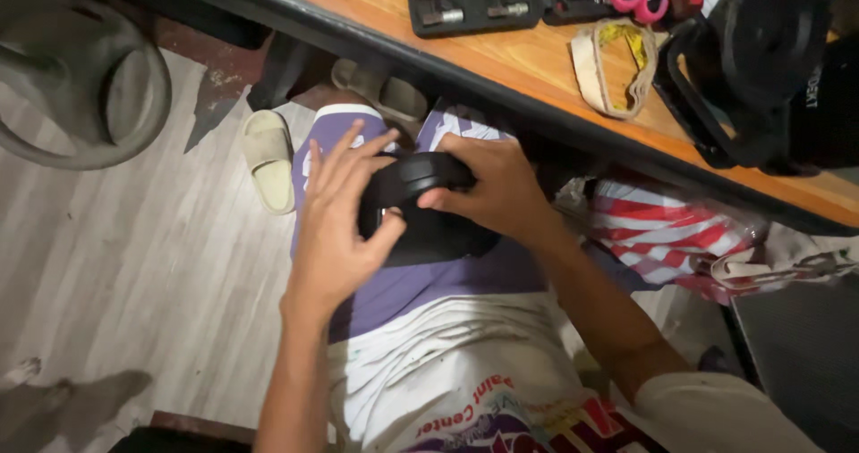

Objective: The person disassembles a black electric kettle, removes the base, and uses a screwdriver to tighten screws on the internal components. They then reassemble the kettle by placing the base back on and securing the lid.

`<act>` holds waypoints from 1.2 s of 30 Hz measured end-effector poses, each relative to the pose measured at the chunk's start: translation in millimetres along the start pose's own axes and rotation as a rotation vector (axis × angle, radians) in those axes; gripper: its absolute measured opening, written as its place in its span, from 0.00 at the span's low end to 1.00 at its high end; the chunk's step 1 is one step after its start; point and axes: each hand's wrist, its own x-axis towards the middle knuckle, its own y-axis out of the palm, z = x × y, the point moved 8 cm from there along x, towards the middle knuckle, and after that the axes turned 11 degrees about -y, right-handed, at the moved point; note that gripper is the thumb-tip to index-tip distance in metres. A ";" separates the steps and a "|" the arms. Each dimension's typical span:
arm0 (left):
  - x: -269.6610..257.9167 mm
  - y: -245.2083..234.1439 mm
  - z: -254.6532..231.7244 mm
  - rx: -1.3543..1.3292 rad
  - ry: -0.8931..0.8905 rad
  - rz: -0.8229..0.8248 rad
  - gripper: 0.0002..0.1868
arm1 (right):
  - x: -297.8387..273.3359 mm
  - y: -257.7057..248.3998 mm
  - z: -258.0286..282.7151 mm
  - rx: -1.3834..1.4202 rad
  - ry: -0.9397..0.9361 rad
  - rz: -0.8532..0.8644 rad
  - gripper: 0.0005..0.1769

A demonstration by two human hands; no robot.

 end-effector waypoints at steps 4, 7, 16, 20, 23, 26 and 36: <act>8.3 6.4 -17.7 -0.077 0.004 0.038 0.27 | -7.1 -4.6 -20.1 0.021 0.057 0.066 0.32; 15.6 11.4 -29.0 -0.046 0.017 0.120 0.30 | -11.3 -4.0 -26.4 0.118 0.123 0.084 0.38; 30.3 25.5 -34.6 0.086 0.051 0.123 0.26 | -3.3 -8.1 -37.0 0.397 0.031 -0.061 0.32; 30.3 21.3 -29.1 0.058 0.010 0.060 0.22 | -2.6 -5.2 -40.9 0.140 0.097 -0.119 0.30; 32.1 16.4 -26.2 0.030 0.013 0.007 0.20 | 0.8 -3.9 -39.6 0.051 0.086 -0.160 0.27; 32.0 15.7 -20.5 0.013 0.000 -0.015 0.19 | 3.3 -3.6 -36.1 0.020 0.058 -0.168 0.25; 35.5 16.2 -8.2 -0.008 -0.042 0.035 0.21 | 13.2 -7.4 -36.1 -0.022 0.084 -0.093 0.18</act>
